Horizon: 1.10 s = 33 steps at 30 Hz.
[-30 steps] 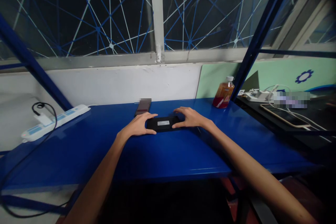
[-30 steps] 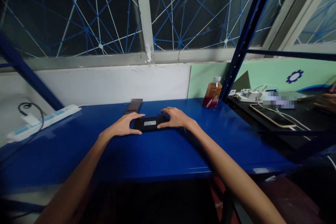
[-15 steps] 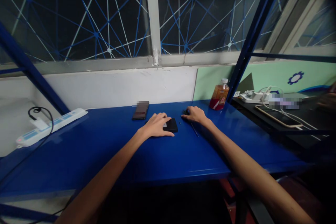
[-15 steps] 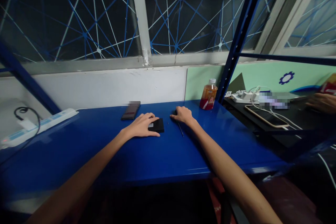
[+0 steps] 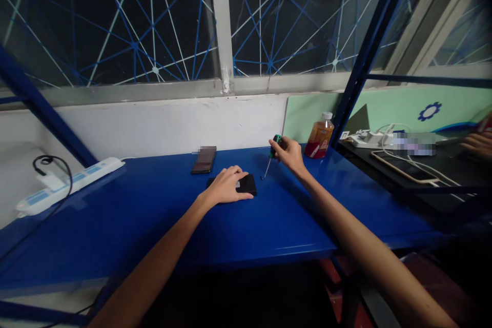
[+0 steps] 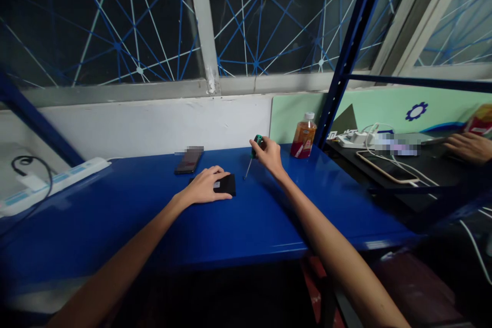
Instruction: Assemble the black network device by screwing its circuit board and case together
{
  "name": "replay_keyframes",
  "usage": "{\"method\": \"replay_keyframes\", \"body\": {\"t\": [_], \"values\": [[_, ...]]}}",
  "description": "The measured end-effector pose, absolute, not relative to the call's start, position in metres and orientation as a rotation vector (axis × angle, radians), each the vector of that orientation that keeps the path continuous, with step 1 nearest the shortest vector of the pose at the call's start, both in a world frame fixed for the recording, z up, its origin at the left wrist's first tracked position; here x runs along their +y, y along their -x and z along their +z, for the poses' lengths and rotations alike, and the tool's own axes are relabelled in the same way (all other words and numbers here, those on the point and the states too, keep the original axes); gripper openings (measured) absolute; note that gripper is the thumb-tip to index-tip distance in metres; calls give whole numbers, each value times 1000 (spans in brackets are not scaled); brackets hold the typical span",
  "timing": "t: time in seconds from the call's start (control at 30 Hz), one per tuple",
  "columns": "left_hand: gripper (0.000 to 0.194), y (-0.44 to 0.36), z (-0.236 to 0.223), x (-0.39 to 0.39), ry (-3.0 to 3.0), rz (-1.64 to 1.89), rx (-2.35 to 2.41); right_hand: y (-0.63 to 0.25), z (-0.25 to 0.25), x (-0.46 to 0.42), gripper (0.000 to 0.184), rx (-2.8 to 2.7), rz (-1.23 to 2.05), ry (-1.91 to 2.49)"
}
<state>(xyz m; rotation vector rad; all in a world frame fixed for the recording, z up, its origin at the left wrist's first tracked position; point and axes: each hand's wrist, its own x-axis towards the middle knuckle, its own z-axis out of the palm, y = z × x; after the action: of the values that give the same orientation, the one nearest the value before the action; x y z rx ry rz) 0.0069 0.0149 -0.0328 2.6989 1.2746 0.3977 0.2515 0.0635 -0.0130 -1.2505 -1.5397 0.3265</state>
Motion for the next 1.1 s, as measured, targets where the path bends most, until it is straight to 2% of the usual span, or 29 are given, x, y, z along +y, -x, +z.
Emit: {"method": "replay_keyframes", "body": {"t": [0.5,0.6,0.8,1.1], "values": [[70,-12,-37,12,-2781,517,1120,-245,-13,57,39,-1600,219,1217],[60,-18,-37,9,-2771,599,1105,-243,-12,56,39,-1578,255,1175],[27,-24,-41,8,-2698,763,1137,-238,-12,56,42,-1523,405,1098],[11,-27,-46,11,-2605,881,1174,-227,-12,52,45,-1424,589,964]]}}
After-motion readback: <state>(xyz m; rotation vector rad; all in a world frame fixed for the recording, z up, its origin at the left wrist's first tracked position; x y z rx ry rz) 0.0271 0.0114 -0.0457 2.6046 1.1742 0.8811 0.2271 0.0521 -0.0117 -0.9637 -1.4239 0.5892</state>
